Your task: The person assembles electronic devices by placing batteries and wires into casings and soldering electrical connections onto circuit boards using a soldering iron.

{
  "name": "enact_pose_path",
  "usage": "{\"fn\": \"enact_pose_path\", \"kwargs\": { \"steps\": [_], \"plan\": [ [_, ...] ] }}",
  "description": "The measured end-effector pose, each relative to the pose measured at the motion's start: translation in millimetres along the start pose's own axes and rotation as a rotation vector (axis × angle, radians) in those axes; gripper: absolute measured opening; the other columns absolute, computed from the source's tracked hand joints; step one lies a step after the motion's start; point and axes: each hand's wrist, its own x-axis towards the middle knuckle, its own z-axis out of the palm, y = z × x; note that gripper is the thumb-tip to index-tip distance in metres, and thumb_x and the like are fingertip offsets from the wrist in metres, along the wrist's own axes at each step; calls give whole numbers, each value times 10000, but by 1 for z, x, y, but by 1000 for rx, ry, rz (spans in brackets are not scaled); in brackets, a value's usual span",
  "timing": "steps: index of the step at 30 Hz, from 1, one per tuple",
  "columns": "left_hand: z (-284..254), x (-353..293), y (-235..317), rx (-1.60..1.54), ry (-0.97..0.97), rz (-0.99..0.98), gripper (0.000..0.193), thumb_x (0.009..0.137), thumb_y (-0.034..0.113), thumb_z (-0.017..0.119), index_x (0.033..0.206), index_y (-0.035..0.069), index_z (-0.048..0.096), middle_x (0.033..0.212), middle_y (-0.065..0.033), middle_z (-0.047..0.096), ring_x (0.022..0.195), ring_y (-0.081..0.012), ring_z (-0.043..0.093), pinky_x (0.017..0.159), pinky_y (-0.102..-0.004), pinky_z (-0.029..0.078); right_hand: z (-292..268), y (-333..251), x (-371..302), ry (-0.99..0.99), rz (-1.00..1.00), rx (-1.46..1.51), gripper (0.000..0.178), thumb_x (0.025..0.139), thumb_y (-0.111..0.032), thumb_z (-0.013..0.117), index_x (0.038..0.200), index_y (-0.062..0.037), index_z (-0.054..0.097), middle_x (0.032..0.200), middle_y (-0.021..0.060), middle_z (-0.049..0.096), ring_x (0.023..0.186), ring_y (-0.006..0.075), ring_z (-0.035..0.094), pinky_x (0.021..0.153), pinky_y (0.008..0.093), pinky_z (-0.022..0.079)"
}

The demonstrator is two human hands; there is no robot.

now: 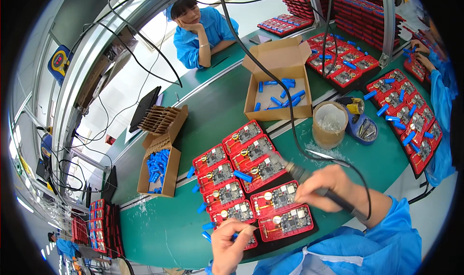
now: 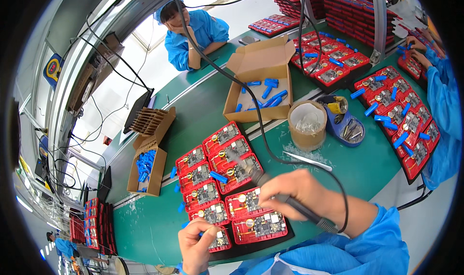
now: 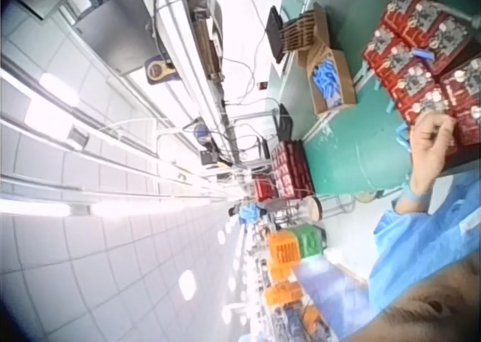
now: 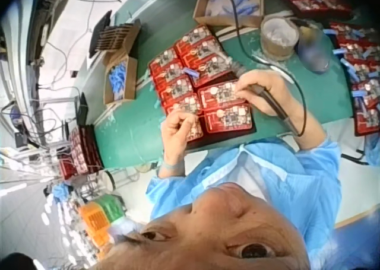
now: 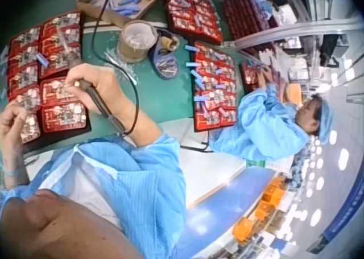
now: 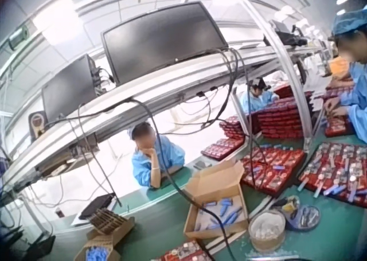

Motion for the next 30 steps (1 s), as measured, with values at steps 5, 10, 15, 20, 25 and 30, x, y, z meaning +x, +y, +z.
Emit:
{"fn": "enact_pose_path", "kwargs": {
  "steps": [5,10,15,20,25,30],
  "plan": [
    [-6,-6,-7,-20,-335,21,39,771,-19,629,788,6,652,685,-75,604,637,-163,555,583,-275,409,-24,6,22,-38,-161,-301,148,744,-72,704,873,-68,632,755,91,649,652,256,638,592,311,511],
    [2,-3,-25,-91,-418,186,27,713,5,658,738,10,665,681,-86,626,615,-175,538,711,-360,443,-35,17,17,-127,-115,-580,206,747,-128,687,943,-126,628,702,73,609,575,255,585,489,335,446],
    [14,-5,-39,-32,-432,251,30,719,-6,647,739,15,653,674,-70,621,626,-192,557,738,-352,456,-16,18,-10,-181,-58,-593,281,730,-175,702,987,-141,594,692,66,575,584,269,582,498,353,452],
    [26,-22,-36,65,-364,132,30,748,-5,635,759,23,641,676,-74,607,641,-201,562,654,-316,452,15,1,-43,-321,-38,-431,466,706,-293,722,1095,-156,506,1129,188,553,975,362,582,690,389,518],
    [27,-21,-35,49,-355,99,31,754,2,634,765,30,642,674,-72,597,646,-195,567,646,-313,454,22,6,-49,-334,0,-395,515,686,-222,739,1118,-146,470,1295,230,457,1148,404,488,797,398,515],
    [30,-24,-40,-10,-294,106,30,756,-6,632,772,16,644,697,-89,609,645,-192,581,676,-303,470,24,13,-37,-340,16,-389,464,681,-220,745,1068,-130,506,1285,187,499,1094,350,534,854,423,460]
  ]
}}
